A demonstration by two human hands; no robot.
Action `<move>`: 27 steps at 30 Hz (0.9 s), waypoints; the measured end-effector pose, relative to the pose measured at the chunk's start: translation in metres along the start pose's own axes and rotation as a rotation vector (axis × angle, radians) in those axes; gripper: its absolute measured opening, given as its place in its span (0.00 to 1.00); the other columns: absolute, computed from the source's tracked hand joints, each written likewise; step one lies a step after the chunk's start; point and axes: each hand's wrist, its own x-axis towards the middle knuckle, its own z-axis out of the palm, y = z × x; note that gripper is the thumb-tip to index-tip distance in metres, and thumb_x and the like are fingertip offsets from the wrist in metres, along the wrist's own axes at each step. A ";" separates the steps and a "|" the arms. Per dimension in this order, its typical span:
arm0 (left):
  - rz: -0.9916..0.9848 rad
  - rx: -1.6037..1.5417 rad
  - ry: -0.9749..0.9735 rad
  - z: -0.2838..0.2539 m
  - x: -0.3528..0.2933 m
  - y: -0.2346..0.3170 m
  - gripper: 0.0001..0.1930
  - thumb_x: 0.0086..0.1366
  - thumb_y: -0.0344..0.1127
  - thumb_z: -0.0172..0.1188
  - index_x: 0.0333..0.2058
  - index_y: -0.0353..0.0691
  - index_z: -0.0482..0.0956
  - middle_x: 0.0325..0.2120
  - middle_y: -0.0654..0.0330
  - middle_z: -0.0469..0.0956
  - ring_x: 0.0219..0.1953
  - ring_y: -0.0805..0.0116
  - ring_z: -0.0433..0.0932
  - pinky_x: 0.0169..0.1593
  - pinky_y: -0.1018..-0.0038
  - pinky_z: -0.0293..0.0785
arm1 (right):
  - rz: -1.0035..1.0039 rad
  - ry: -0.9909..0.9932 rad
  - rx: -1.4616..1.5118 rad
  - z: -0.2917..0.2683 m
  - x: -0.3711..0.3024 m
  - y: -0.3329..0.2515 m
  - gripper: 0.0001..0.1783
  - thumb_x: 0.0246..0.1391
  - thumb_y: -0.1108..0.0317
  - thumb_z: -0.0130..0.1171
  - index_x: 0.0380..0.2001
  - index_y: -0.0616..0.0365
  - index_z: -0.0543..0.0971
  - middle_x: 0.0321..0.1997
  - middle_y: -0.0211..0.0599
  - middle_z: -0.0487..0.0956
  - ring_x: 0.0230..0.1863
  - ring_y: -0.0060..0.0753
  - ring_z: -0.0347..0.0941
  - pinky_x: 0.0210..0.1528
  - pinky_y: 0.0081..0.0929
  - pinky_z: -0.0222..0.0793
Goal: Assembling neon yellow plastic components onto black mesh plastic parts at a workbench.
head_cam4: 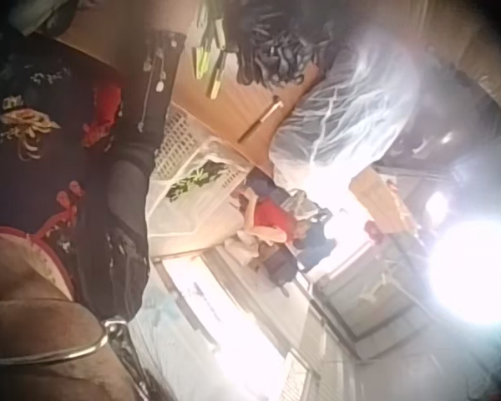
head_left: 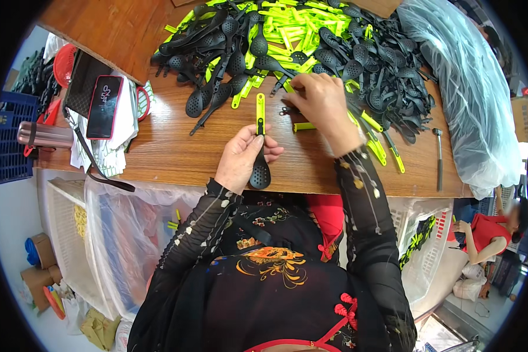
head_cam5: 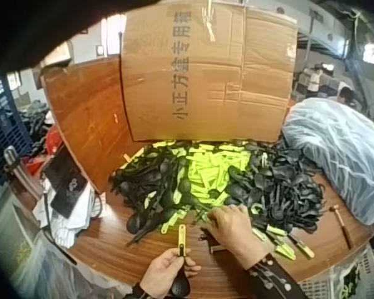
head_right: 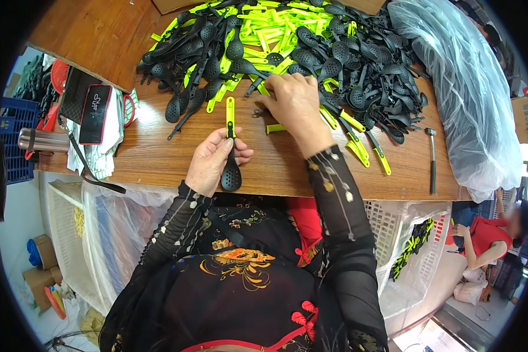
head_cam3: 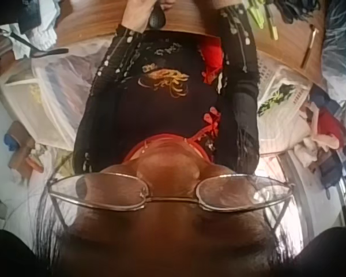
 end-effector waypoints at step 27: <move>-0.020 0.257 -0.067 0.021 -0.022 0.013 0.17 0.82 0.32 0.47 0.64 0.34 0.67 0.45 0.57 0.80 0.51 0.65 0.84 0.56 0.69 0.79 | 0.234 -0.228 0.918 -0.052 -0.043 -0.038 0.10 0.63 0.65 0.68 0.42 0.60 0.85 0.39 0.34 0.87 0.43 0.28 0.83 0.48 0.28 0.76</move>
